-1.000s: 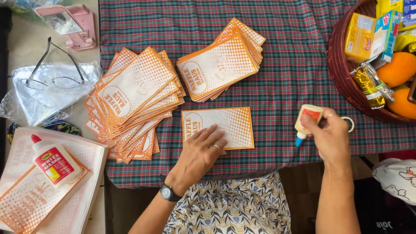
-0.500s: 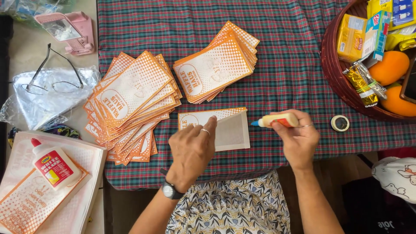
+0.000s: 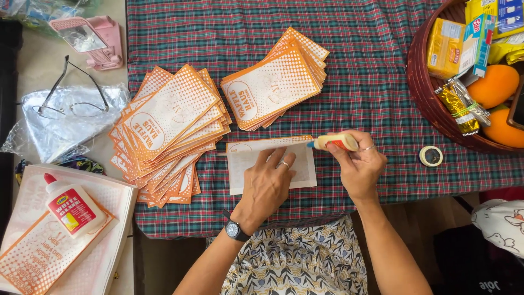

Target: Manually assembling paper bags by applying glue to the flaps and folding them into shape.

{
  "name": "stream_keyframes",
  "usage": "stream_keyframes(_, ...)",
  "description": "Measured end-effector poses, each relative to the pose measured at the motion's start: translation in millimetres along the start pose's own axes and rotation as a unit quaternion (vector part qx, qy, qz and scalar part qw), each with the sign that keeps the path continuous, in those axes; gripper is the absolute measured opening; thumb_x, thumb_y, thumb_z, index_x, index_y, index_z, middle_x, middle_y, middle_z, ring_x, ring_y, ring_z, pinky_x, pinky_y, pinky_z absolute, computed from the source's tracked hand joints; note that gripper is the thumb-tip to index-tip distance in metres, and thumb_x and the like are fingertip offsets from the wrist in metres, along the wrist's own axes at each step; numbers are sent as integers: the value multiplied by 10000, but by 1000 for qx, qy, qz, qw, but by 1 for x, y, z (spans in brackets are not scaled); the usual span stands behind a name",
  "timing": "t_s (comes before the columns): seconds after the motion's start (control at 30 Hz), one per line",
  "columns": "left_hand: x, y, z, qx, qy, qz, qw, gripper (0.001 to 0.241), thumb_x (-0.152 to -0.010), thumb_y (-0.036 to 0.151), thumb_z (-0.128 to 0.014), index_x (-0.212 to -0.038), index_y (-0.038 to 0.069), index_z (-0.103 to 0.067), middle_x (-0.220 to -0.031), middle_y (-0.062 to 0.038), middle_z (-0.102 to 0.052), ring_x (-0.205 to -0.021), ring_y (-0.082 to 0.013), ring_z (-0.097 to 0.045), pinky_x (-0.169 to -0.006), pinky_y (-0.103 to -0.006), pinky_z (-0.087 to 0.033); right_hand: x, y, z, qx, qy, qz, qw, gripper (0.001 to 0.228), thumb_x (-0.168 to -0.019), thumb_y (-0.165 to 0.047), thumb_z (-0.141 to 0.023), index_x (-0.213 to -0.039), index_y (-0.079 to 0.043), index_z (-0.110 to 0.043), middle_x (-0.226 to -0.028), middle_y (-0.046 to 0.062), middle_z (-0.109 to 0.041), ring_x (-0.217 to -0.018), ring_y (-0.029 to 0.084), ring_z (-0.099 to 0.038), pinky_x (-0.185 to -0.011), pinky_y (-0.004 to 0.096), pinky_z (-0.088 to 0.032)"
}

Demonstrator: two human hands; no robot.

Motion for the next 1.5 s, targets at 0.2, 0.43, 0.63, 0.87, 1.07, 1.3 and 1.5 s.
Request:
stream_keyframes(0.2, 0, -3, -4, -5, -37, 26, 999, 340, -820, 301, -832, -1086, 101, -755, -1206, -187, -717, -1165, -372, -676, -773, -423, -631, -2, 17, -2, -8, 9, 22, 1000, 237, -939, 56, -762, -1120, 128, -626, -991, 311, -743, -905, 390, -748, -754, 452, -610)
stream_keyframes(0.43, -1, 1, -16, -22, -59, 41, 997, 290, -888, 303, -749, -1133, 149, -757, -1115, -180, -710, -1001, -313, -730, -677, -391, -632, 22, -5, 17, -8, -27, -23, 999, 238, -896, 57, -771, -1091, 113, -647, -938, 288, -746, -859, 361, -759, -744, 455, -622)
stream_keyframes(0.63, -11, 9, -20, -48, -85, 30, 995, 294, -772, 298, -831, -1017, 140, -793, -1147, -168, -680, -1013, -363, -687, -664, -364, -635, 47, -8, 38, -19, -42, -97, 994, 249, -831, 35, -806, -1036, 95, -678, -924, 262, -770, -912, 345, -767, -752, 410, -624)
stream_keyframes(0.87, -17, 15, -14, -42, -63, 40, 996, 362, -692, 290, -897, -979, 83, -818, -1154, -193, -660, -1048, -453, -656, -647, -431, -639, 57, -6, 59, -90, 39, -148, 984, 283, -895, 24, -751, -1121, 104, -601, -1022, 296, -734, -976, 330, -742, -826, 413, -621)
stream_keyframes(1.07, -17, 11, -13, -27, -81, 64, 994, 426, -664, 301, -897, -1020, 84, -812, -1164, -184, -659, -1117, -458, -633, -705, -456, -637, 75, -18, 54, -65, 30, -87, 994, 274, -882, 45, -738, -1106, 128, -602, -1020, 325, -732, -959, 418, -747, -783, 472, -634)
stream_keyframes(1.3, -12, 6, -30, -10, -83, 82, 993, 442, -718, 297, -788, -1091, 74, -707, -1231, -125, -600, -1118, -388, -524, -458, -491, -548, 88, -37, 49, -5, 42, -70, 997, 295, -917, -25, -736, -1150, 73, -584, -1015, 268, -725, -967, 365, -782, -835, 349, -696)
stream_keyframes(1.5, -14, 10, -21, -18, -52, 73, 996, 420, -734, 356, -874, -1012, 99, -692, -1160, -120, -579, -1055, -373, -549, -456, -461, -547, 94, -31, 57, -23, 84, -74, 993, 294, -943, -57, -725, -1167, 43, -562, -1035, 251, -692, -998, 401, -769, -886, 427, -702)
Point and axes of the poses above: each hand's wrist, its own x-axis away from the middle knuckle, its own z-axis out of the back of the hand, y = z × x, the point moved 7 cm from there along -x, towards the middle knuckle
